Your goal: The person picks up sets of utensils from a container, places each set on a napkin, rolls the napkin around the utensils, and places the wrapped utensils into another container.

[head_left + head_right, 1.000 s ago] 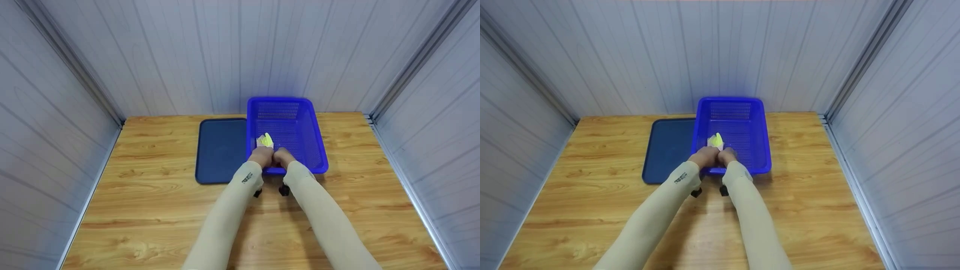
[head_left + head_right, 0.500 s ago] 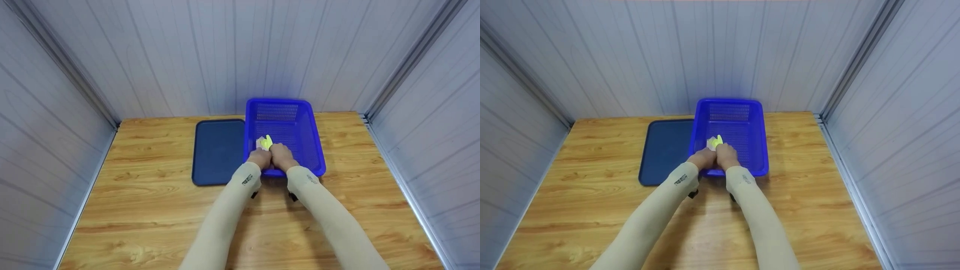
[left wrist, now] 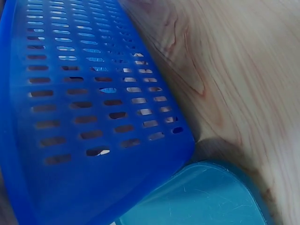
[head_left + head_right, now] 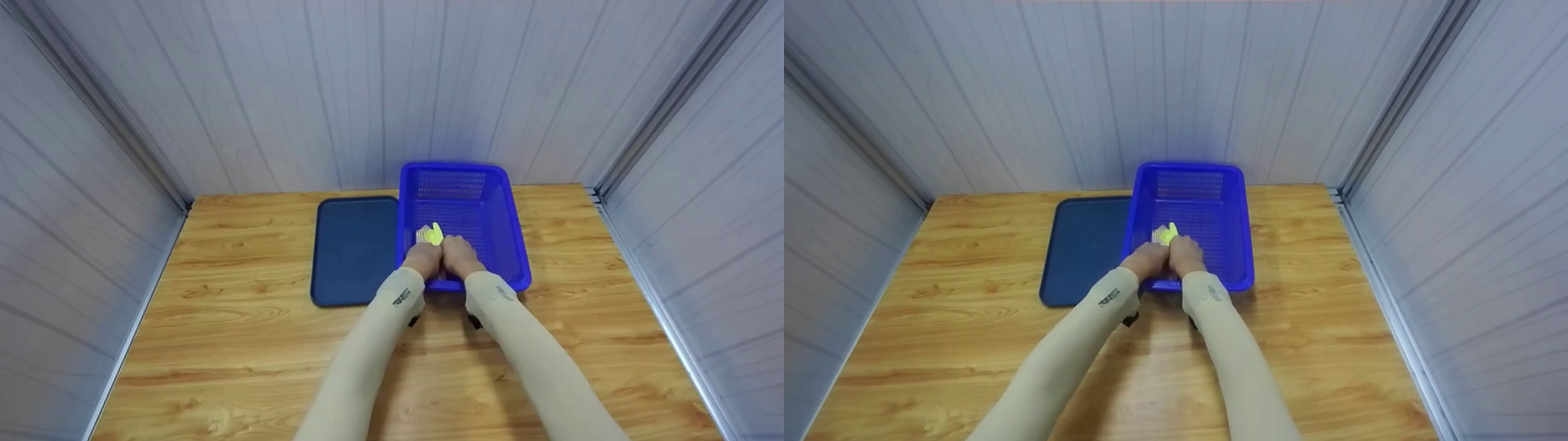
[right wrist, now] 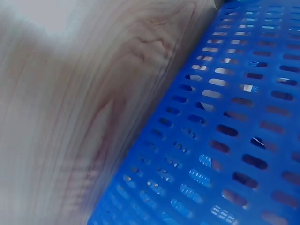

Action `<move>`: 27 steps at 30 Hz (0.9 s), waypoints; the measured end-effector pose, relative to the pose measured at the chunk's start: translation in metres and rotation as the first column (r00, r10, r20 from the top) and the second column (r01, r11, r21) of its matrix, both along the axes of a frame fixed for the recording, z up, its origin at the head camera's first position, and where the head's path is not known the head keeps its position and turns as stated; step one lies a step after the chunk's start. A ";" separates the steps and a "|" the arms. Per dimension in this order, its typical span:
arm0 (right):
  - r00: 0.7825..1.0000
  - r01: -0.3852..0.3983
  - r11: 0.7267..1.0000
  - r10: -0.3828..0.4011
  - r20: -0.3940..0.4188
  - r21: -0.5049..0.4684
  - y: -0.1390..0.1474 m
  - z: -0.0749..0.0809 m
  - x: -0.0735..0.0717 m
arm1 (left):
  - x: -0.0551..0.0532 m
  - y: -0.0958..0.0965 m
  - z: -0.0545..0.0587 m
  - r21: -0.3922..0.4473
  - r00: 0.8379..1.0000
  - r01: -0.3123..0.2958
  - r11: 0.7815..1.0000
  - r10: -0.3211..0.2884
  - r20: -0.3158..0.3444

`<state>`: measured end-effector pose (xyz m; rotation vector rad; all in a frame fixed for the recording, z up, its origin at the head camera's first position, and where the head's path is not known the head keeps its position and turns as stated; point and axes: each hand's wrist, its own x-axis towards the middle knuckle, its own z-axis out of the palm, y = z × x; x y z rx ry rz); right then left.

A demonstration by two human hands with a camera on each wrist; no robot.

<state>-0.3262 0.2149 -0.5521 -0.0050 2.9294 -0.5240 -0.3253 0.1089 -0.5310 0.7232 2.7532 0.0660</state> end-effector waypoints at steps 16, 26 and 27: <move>0.997 0.001 0.999 0.003 0.076 -0.052 0.013 0.000 0.003 | 0.000 0.002 -0.004 0.073 0.997 0.072 0.995 -0.072 -0.005; 0.995 -0.055 0.998 0.057 0.087 -0.028 0.022 0.011 0.004 | -0.009 -0.006 0.004 0.132 0.994 0.100 0.986 -0.094 -0.048; 0.994 -0.057 0.998 0.060 0.088 -0.030 0.023 0.012 0.004 | -0.010 -0.007 0.006 0.125 0.994 0.097 0.987 -0.089 -0.068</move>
